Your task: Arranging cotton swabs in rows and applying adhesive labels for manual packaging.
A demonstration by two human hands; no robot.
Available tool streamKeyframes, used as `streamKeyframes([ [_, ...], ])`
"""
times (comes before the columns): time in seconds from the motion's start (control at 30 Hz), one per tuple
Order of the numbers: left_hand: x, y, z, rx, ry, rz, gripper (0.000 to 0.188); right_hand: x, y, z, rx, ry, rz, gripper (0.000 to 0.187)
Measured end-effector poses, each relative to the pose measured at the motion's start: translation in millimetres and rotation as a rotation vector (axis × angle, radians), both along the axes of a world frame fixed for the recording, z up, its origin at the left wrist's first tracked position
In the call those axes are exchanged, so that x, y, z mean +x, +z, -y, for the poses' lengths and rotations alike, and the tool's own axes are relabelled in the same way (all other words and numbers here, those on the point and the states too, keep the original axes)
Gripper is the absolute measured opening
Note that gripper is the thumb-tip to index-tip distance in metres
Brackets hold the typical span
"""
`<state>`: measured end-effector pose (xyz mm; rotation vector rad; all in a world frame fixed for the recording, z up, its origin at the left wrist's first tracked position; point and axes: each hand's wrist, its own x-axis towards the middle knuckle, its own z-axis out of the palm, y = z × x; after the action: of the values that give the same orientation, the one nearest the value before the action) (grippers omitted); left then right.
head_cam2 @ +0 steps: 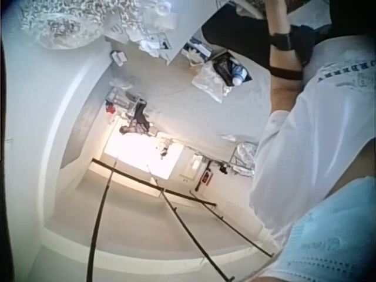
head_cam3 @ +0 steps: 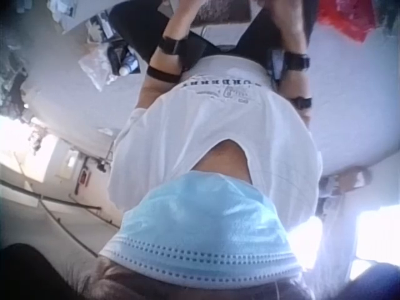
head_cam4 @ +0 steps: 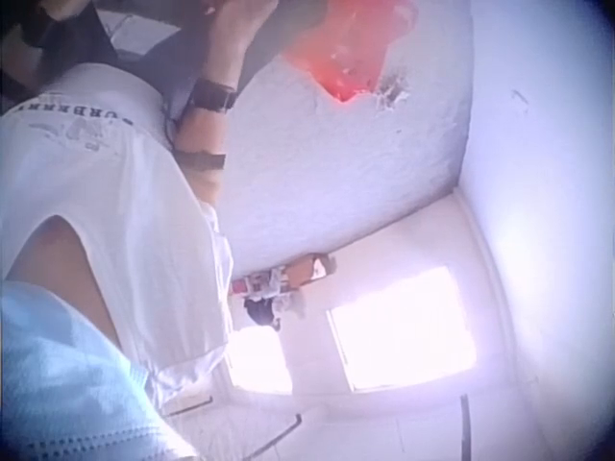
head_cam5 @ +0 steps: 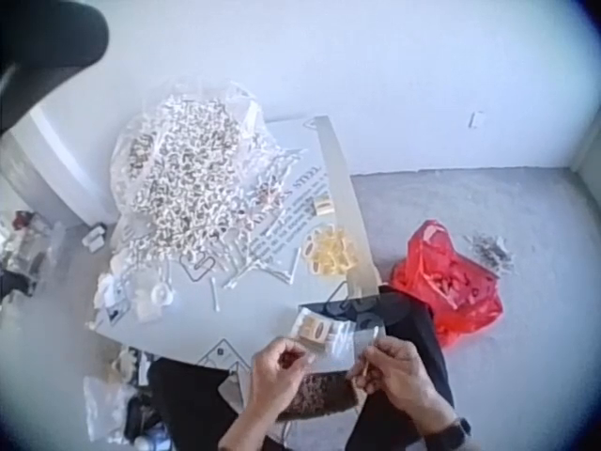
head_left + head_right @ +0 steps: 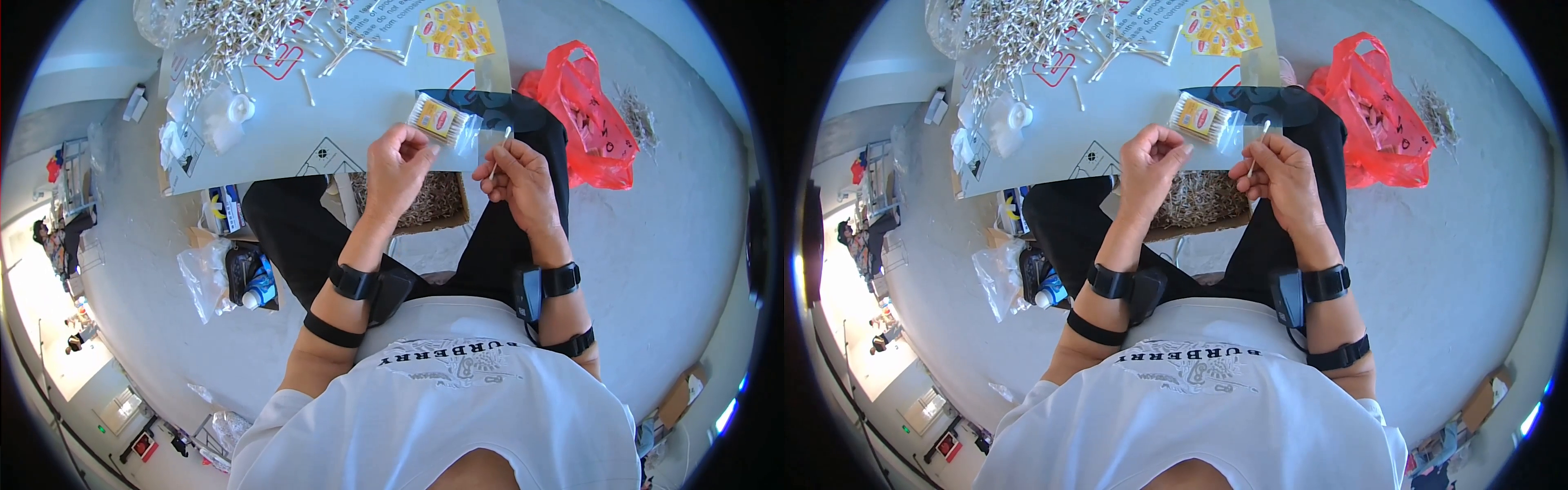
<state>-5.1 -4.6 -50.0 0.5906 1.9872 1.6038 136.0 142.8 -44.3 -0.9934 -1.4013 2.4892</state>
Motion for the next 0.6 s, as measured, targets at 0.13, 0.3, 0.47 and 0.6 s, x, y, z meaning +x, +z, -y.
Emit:
streamKeyframes([
  [0.13,-2,0,-2,-0.046,0.016,-0.036,0.009,-1,5,3,-0.172,-0.104,-0.007,0.020],
  [0.3,4,-4,-3,-0.022,-0.010,0.087,0.008,-2,-8,15,-0.612,-0.300,-0.077,0.019],
  [0.47,8,-3,-4,-0.023,-0.013,0.107,0.008,-7,-11,21,-0.896,-0.349,-0.207,0.021],
  [0.6,9,0,-5,-0.037,-0.021,0.118,0.007,-8,-11,21,-0.965,-0.387,-0.228,0.020],
])
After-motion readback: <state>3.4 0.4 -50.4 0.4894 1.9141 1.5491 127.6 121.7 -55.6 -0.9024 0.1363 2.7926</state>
